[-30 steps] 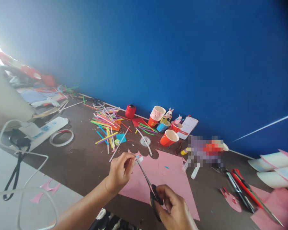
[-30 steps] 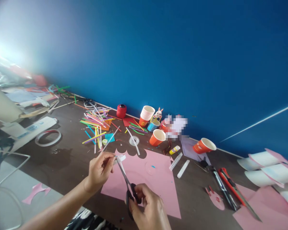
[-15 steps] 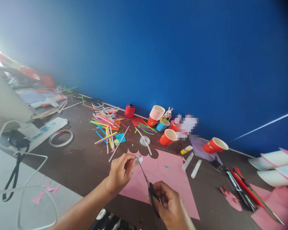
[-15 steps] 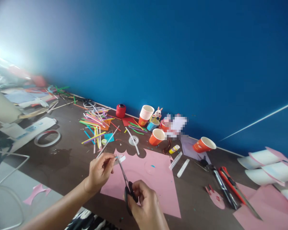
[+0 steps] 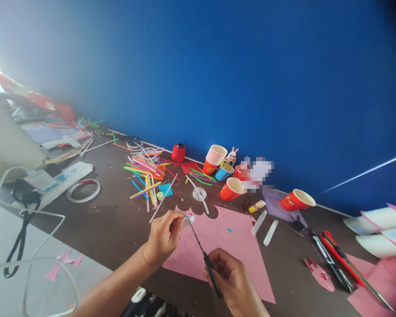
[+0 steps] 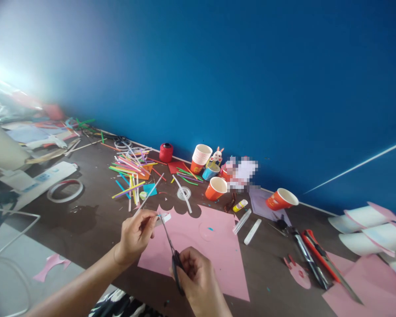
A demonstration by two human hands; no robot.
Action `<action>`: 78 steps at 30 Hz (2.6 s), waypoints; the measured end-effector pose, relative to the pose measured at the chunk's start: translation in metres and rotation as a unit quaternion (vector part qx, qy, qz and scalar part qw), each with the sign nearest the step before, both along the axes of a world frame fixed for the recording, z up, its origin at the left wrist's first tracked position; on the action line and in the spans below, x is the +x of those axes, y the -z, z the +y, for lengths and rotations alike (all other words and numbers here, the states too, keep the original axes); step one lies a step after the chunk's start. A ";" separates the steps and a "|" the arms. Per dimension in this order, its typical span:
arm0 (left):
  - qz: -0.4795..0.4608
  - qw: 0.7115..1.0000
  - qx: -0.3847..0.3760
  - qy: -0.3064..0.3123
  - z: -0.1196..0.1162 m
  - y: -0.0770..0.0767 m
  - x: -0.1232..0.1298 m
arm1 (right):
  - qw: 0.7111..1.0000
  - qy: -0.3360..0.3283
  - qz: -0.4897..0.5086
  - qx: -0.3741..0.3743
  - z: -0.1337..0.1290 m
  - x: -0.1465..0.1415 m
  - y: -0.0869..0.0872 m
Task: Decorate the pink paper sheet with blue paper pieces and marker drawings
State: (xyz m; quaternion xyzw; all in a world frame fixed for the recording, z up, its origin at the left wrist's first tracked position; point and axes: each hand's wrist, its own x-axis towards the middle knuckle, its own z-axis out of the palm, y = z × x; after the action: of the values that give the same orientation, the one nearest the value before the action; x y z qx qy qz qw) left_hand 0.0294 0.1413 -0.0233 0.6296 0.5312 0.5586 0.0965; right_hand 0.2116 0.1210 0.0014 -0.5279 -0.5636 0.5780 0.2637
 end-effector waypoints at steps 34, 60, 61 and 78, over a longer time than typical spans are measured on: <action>-0.435 0.831 -0.259 0.229 -0.022 0.003 0.028 | 0.893 0.005 -0.313 0.323 0.002 -0.001 0.032; -0.609 0.651 -0.268 0.365 -0.021 0.009 0.016 | 0.970 -0.006 0.235 -0.057 0.053 -0.027 -0.002; -0.605 0.652 -0.269 0.368 -0.021 0.009 0.016 | 0.969 -0.007 0.240 -0.060 0.053 -0.029 -0.003; -0.029 0.903 -0.380 0.198 0.015 0.010 -0.014 | 0.968 -0.038 -0.093 0.230 0.050 -0.011 0.027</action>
State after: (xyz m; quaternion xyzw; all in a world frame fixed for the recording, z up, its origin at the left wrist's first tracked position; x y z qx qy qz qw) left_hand 0.0157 0.1565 -0.0338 0.6210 0.5646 0.3020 0.4522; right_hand 0.2010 0.1714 -0.0258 -0.4827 -0.7230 0.3910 0.3023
